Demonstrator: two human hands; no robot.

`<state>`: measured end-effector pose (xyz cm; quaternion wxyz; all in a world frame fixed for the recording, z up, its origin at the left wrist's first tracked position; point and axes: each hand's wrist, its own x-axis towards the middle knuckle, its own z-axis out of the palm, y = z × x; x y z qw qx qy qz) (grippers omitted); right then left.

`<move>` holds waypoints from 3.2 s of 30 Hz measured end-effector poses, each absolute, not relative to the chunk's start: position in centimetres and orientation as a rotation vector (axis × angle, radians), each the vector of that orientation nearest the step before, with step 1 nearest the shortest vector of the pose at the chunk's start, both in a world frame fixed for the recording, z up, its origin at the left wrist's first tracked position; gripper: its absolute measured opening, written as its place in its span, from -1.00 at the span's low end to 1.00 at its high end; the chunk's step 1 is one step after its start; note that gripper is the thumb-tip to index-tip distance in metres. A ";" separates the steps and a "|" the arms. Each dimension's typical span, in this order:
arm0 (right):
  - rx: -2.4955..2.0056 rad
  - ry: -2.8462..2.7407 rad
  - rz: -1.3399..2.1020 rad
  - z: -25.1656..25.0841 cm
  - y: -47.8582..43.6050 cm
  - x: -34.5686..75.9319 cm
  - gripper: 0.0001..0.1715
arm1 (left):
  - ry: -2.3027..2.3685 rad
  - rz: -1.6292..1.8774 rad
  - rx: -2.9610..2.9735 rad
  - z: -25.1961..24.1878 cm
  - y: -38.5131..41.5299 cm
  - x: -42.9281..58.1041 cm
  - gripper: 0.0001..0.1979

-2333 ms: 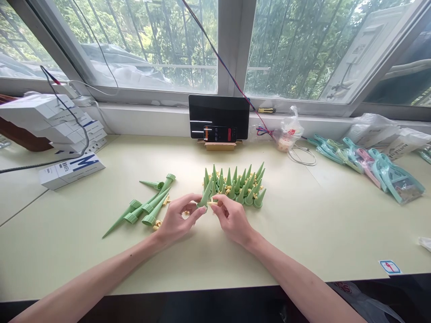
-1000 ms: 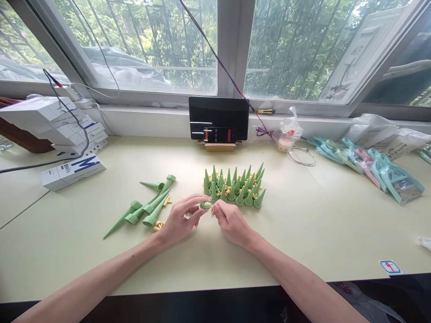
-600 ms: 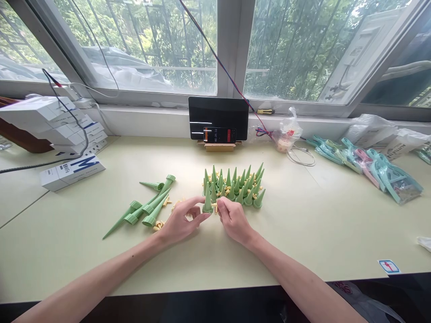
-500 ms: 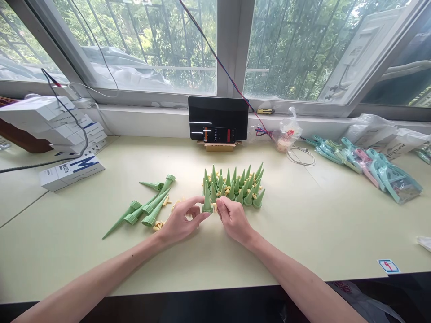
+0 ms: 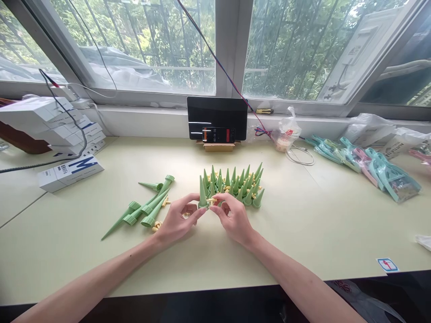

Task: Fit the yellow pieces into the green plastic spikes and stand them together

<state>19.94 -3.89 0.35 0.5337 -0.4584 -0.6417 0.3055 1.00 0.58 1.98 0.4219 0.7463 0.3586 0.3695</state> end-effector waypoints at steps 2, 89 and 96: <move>-1.095 -1.523 0.716 0.2 -3.8 19.9 -0.78 | 0.898 0.913 1.865 2.0 0.6 1.0 -0.70; -1.120 -1.675 0.996 0.6 -3.8 20.6 -0.56 | 0.729 0.968 1.942 0.6 1.0 1.0 -0.80; -1.123 -1.543 1.130 0.8 -3.8 20.2 -0.55 | 0.790 0.942 1.902 1.1 0.8 1.2 -0.78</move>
